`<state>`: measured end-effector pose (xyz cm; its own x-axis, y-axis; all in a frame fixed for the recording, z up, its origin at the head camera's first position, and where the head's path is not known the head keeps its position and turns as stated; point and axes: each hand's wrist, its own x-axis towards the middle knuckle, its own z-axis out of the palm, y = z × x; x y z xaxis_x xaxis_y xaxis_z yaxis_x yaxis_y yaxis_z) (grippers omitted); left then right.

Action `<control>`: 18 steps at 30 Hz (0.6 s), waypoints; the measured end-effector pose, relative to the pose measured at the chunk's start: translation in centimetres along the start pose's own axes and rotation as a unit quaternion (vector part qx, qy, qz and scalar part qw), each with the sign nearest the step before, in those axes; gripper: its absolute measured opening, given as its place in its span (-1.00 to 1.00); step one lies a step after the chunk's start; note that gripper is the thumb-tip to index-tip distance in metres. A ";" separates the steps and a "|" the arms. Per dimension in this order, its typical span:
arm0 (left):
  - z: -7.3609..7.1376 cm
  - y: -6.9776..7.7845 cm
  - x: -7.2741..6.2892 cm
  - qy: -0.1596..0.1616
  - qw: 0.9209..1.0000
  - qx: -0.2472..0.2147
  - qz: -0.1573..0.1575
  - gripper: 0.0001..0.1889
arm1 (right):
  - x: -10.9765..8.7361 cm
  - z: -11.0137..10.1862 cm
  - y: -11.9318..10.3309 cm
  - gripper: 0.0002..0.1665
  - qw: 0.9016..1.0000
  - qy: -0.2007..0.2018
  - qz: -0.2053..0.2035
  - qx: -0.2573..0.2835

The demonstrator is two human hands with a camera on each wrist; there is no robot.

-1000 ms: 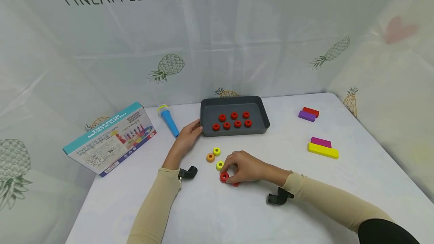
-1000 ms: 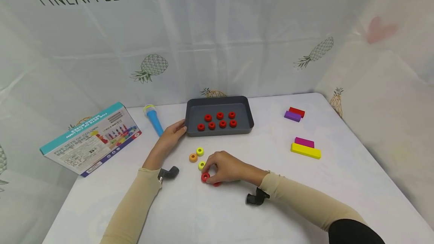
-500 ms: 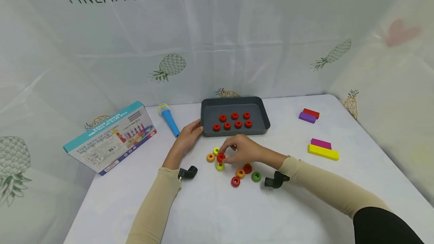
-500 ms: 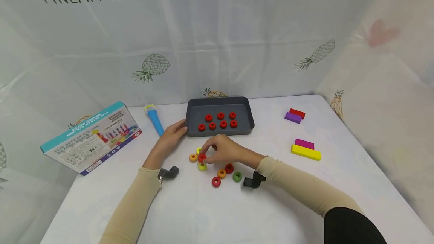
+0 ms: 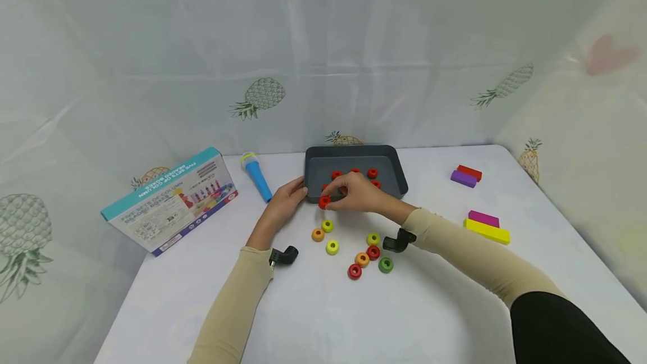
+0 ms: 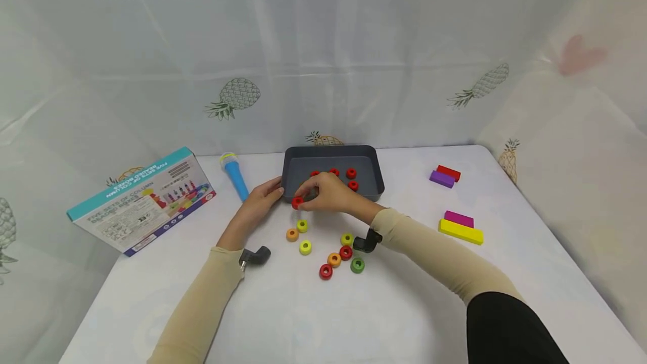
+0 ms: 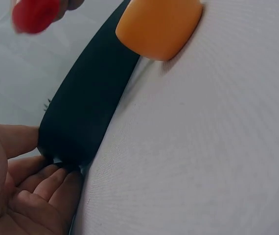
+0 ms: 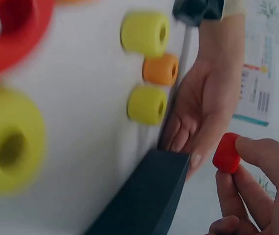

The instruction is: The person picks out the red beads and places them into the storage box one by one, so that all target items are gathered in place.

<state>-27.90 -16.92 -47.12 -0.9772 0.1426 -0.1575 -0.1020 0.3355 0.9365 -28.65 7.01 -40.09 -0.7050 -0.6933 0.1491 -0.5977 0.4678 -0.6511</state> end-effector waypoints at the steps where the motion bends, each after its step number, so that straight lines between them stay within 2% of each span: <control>1: 0.0 0.0 0.0 0.000 1.000 0.000 0.001 -0.41 | 0.4 -0.2 0.1 -0.74 1.000 0.003 0.001 -0.006; 6: 0.1 0.0 0.1 -0.004 1.000 0.001 0.007 -0.41 | 2.4 -1.1 0.7 -0.71 1.000 0.012 0.009 -0.024; 15: 0.1 -0.1 0.0 0.001 1.000 0.001 0.003 -0.41 | 5.3 -1.8 3.1 -0.67 0.995 0.022 0.091 -0.037; 18: 0.1 -0.1 -0.1 -0.001 1.000 0.000 0.002 -0.41 | 6.1 -1.9 3.8 -0.66 0.993 0.022 0.103 -0.056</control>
<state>-27.81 -16.82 -47.21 -0.9773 0.1462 -0.1535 -0.0973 0.3340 0.9375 -35.99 5.57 -40.21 -0.8313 -0.5530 0.0560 -0.4760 0.6562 -0.5855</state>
